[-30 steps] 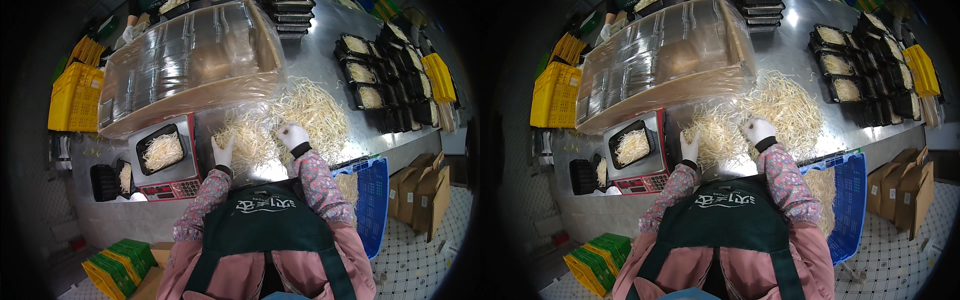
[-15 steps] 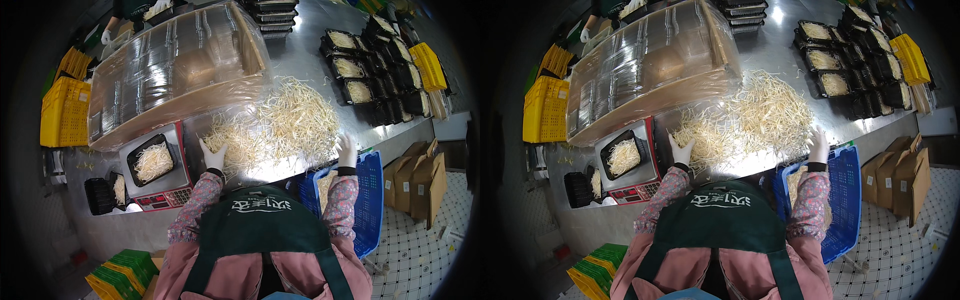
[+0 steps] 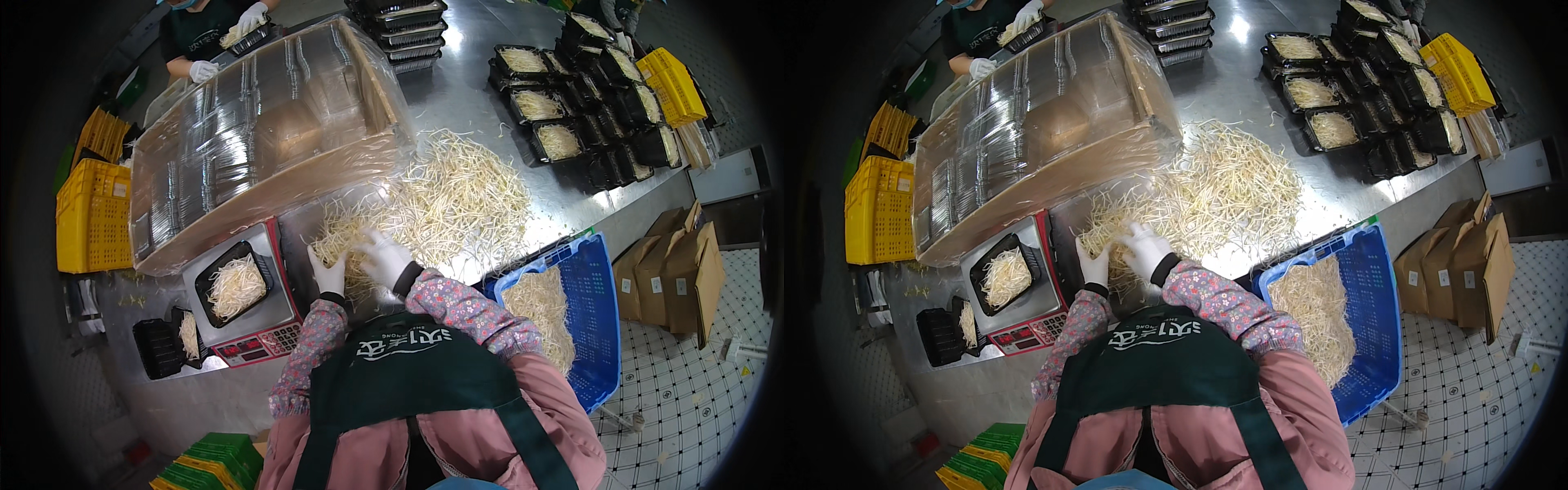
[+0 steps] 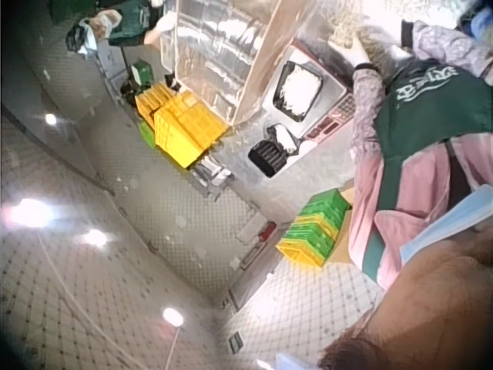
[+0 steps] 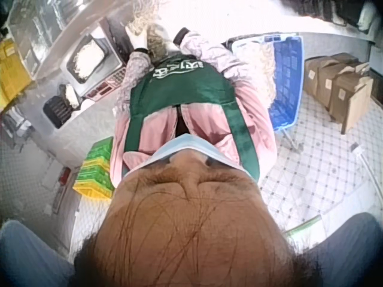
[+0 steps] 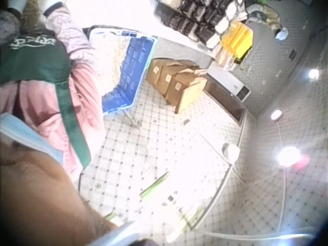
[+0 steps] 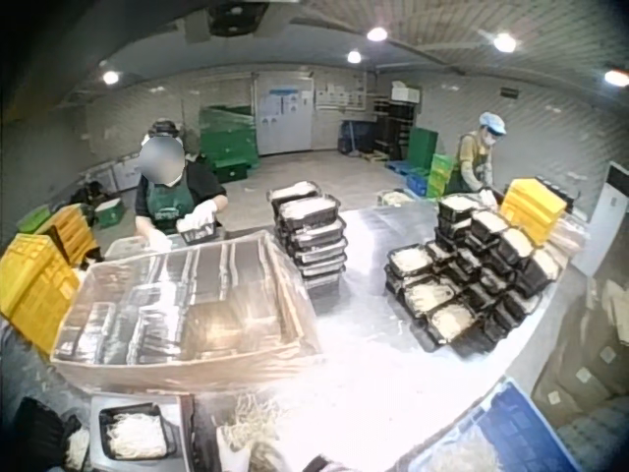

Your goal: The person scoops loose noodles from a blue basket onto a metal table, then portions them into black plastic trays placed on a digital scale. The person adjusts the noodles in the trays and stacks the filled trays on the table.

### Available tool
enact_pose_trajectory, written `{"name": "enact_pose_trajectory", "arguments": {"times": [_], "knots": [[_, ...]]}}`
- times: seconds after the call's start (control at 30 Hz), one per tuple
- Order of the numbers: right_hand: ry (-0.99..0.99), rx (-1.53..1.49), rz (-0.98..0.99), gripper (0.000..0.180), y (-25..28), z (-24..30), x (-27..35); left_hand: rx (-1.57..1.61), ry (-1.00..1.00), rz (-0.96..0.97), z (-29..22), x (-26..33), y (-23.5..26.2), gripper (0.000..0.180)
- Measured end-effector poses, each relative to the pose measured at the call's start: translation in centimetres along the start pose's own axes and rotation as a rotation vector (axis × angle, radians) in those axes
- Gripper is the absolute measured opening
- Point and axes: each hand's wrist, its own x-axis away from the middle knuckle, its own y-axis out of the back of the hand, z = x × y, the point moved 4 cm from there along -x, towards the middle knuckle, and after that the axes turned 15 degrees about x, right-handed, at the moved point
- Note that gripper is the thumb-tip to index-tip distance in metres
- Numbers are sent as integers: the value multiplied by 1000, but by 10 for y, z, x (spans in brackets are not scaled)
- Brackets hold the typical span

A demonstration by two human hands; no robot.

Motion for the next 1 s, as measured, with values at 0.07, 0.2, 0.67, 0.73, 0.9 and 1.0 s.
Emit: {"name": "enact_pose_trajectory", "arguments": {"times": [0.07, 0.2, 0.67, 0.73, 0.9, 1.0], "knots": [[37, 8, 8, 45, 8, -2, 4, 59, 33, 8, -7, 4, -2, 96], [-260, -20, -88, 60, 51, -76, 24, 72, 25, 16, -19, 11, -6, 96], [-430, 176, 78, 27, 59, -158, 77, 131, 31, 24, -12, 9, -3, 98], [-527, -112, 0, 23, 73, -170, 73, 136, 44, 28, -17, 11, -5, 98], [-555, -644, -95, 47, 83, -134, 37, 103, 20, 23, -15, 11, -4, 98], [-288, 128, -186, 74, 83, -92, 16, 145, 45, 25, -23, 15, -7, 98]]}}
